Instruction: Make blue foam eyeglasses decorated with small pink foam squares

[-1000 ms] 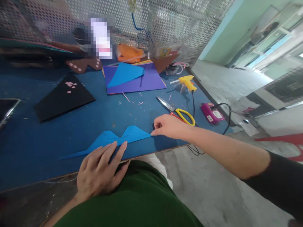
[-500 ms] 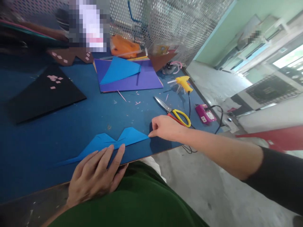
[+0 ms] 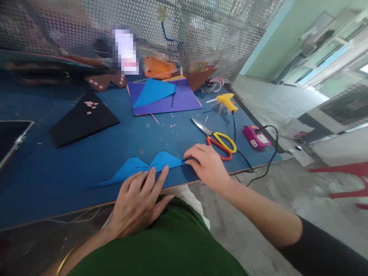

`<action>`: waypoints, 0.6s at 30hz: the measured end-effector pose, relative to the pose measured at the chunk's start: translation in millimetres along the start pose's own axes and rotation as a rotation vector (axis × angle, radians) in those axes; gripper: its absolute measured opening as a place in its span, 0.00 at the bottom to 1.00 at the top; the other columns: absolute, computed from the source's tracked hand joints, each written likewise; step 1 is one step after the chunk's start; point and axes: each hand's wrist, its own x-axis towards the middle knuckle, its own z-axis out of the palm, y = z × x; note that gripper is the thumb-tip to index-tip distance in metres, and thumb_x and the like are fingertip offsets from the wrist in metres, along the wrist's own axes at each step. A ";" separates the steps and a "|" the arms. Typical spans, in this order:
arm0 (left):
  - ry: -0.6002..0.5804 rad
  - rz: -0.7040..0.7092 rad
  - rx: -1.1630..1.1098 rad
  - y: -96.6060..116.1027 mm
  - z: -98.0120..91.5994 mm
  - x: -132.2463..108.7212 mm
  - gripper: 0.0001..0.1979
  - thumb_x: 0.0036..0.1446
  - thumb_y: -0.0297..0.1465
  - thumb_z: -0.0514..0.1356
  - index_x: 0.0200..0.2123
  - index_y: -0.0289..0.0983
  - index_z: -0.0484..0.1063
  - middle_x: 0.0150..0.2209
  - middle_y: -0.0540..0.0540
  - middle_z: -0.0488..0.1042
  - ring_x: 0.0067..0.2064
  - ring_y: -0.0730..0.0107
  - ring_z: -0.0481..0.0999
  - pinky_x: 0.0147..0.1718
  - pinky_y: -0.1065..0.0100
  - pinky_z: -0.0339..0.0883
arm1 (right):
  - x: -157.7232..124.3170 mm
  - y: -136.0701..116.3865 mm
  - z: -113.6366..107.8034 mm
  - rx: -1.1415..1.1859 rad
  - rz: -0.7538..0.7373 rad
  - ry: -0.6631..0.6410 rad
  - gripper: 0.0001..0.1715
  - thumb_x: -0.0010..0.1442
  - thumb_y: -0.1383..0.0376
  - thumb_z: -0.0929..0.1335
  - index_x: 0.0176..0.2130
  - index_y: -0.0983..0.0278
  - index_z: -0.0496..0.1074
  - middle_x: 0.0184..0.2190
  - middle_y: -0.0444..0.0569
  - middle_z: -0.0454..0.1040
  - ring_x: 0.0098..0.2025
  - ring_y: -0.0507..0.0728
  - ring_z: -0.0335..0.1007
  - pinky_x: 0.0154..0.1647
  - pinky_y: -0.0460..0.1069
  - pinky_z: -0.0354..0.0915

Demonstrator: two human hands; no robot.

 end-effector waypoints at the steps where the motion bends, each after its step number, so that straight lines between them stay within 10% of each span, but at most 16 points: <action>1: 0.002 0.001 0.013 0.7 -0.5 0.9 0.29 0.63 0.44 0.55 0.61 0.32 0.67 0.50 0.36 0.76 0.46 0.56 0.71 0.48 0.57 0.64 | -7.7 -1.7 4.6 -0.031 -0.050 0.053 0.11 0.64 0.70 0.64 0.39 0.63 0.76 0.37 0.49 0.78 0.41 0.55 0.73 0.44 0.53 0.67; 10: 0.137 0.035 0.071 1.1 6.7 1.6 0.29 0.61 0.44 0.60 0.57 0.29 0.71 0.45 0.35 0.77 0.44 0.55 0.72 0.47 0.57 0.65 | -46.1 -22.7 25.1 -0.247 -0.236 0.166 0.22 0.64 0.69 0.63 0.56 0.74 0.71 0.55 0.60 0.74 0.57 0.63 0.69 0.56 0.59 0.63; 18: 0.096 0.090 0.012 4.0 12.3 5.0 0.30 0.62 0.41 0.57 0.59 0.23 0.67 0.50 0.34 0.76 0.49 0.55 0.72 0.55 0.58 0.62 | -42.6 -25.9 42.5 -0.285 -0.268 0.348 0.23 0.61 0.66 0.65 0.50 0.79 0.74 0.49 0.63 0.78 0.52 0.66 0.73 0.51 0.60 0.64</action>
